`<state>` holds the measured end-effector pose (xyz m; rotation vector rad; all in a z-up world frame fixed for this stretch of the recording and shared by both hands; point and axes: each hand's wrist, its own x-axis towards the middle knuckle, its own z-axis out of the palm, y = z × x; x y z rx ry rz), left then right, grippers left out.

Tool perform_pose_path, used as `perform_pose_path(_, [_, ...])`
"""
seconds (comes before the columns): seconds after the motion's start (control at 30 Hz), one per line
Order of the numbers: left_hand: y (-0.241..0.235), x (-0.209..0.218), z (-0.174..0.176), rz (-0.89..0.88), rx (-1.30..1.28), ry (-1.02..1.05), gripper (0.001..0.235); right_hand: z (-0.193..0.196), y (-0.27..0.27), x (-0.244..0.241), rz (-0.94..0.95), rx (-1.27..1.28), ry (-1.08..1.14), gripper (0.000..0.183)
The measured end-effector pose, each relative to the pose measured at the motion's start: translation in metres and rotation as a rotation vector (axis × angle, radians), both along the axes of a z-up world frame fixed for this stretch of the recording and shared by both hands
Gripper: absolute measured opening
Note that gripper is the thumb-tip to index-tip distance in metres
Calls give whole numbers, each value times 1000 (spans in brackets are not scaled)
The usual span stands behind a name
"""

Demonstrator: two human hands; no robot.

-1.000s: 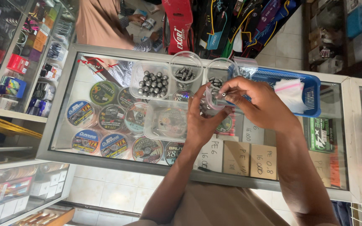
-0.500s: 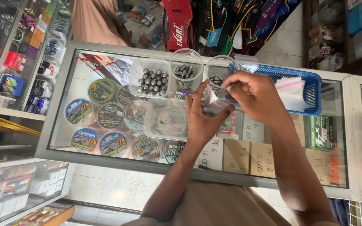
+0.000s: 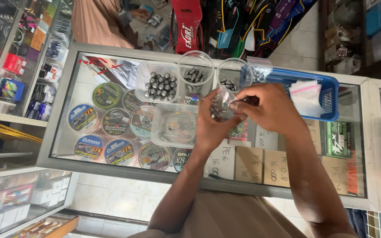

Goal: The person stands at a glass display counter and repeatedly transfers small, silver, bullet-shaped fishing weights from clear plastic containers into small, clear zip-lock bags. They use their hands to pick up the weights and place them into the bags, then seal the bags and set them into a blue plastic basket. The process is repeated multiple times throughout the video.

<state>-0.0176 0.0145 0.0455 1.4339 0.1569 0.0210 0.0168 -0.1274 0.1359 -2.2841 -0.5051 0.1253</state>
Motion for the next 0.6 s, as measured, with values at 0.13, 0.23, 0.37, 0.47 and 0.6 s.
perform_pose_path(0.13, [0, 4, -16, -24, -249, 35, 60, -1, -6, 5, -54, 12, 15, 6])
perform_pose_path(0.23, [-4, 9, -32, -5, -405, -44, 25, -3, -8, 6, -65, 18, 43, 9])
perform_pose_path(0.37, [-9, 12, -35, 86, -409, -47, 5, -5, -8, 5, -57, 24, 31, 12])
perform_pose_path(0.47, [-11, 12, -31, 97, -411, -69, 6, 13, -2, 0, -62, 65, 19, 12])
perform_pose_path(0.6, [-13, 12, -32, 108, -353, -101, 8, 23, -8, -4, 21, 269, -4, 25])
